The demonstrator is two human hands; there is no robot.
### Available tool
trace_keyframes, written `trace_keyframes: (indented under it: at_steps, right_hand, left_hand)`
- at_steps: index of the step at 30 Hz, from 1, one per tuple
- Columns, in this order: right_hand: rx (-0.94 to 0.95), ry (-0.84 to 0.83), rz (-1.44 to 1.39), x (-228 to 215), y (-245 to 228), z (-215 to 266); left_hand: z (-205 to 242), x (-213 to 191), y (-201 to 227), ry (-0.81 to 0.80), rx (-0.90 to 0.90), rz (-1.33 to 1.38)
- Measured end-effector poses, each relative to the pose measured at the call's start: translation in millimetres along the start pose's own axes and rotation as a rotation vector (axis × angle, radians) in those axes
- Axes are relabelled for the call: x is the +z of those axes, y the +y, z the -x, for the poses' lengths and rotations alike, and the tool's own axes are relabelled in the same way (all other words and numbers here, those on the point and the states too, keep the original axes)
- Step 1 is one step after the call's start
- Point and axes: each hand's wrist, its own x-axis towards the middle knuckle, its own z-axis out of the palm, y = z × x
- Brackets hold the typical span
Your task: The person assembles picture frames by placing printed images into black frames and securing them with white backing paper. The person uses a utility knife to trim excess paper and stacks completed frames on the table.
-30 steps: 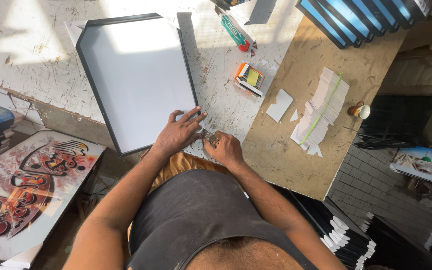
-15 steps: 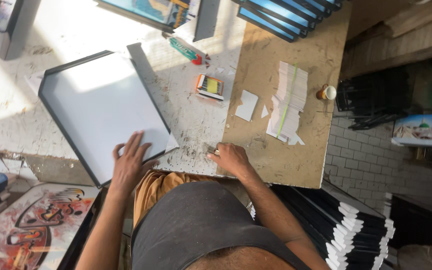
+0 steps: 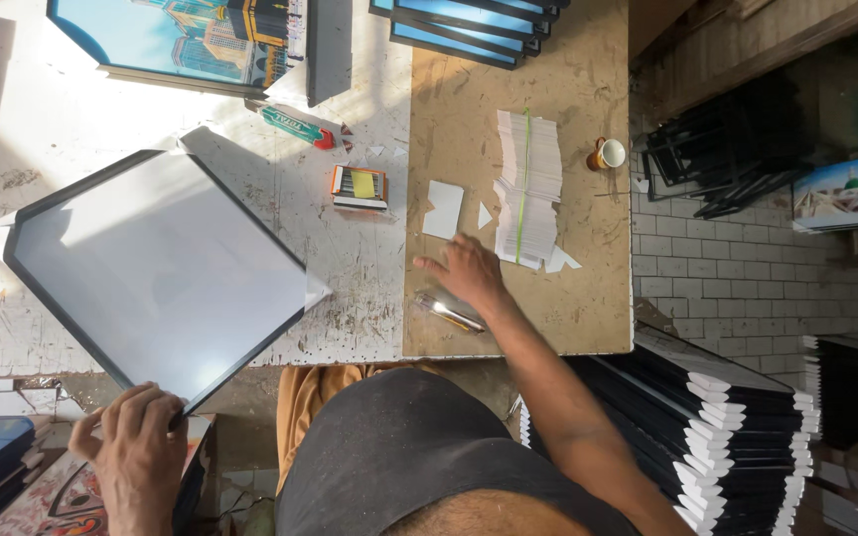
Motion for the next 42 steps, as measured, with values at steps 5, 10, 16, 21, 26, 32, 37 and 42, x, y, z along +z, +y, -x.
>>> trace_keyframes:
  at_steps: [5,10,16,21,26,32,37,42]
  right_hand:
    - [-0.159,0.225,0.001,17.9,37.0,-42.4]
    - [-0.160,0.145,-0.128,45.9,68.6,-57.3]
    - [-0.086,0.270,-0.123,29.5,59.1,-48.0]
    - [0.056,0.542,-0.033,-44.9,6.6,-24.0]
    - [-0.114,0.709,-0.631,-142.4,-48.9,17.6]
    - [-0.387,0.373,-1.557,-215.7,-105.1,97.6]
    - [-0.560,0.391,-1.331,-220.0,-133.3,117.7]
    - [-0.673,0.401,-1.081,-211.3,-147.0,111.1]
  left_hand:
    - [-7.6,-110.1,2.2,0.041,0.098,0.161]
    - [-20.0,-176.8,23.6,0.147,0.251,0.471]
    - [-51.2,-195.9,90.1,0.251,0.144,0.879]
    - [-71.2,-189.7,114.3,0.415,0.176,0.905]
    - [-91.4,-190.4,123.2,0.483,0.229,0.902]
    - [-103.5,-201.8,150.7,0.529,0.353,0.915]
    - [-106.6,-208.1,162.7,0.526,0.422,0.950]
    - [-100.5,-207.0,164.8,0.487,0.399,0.996]
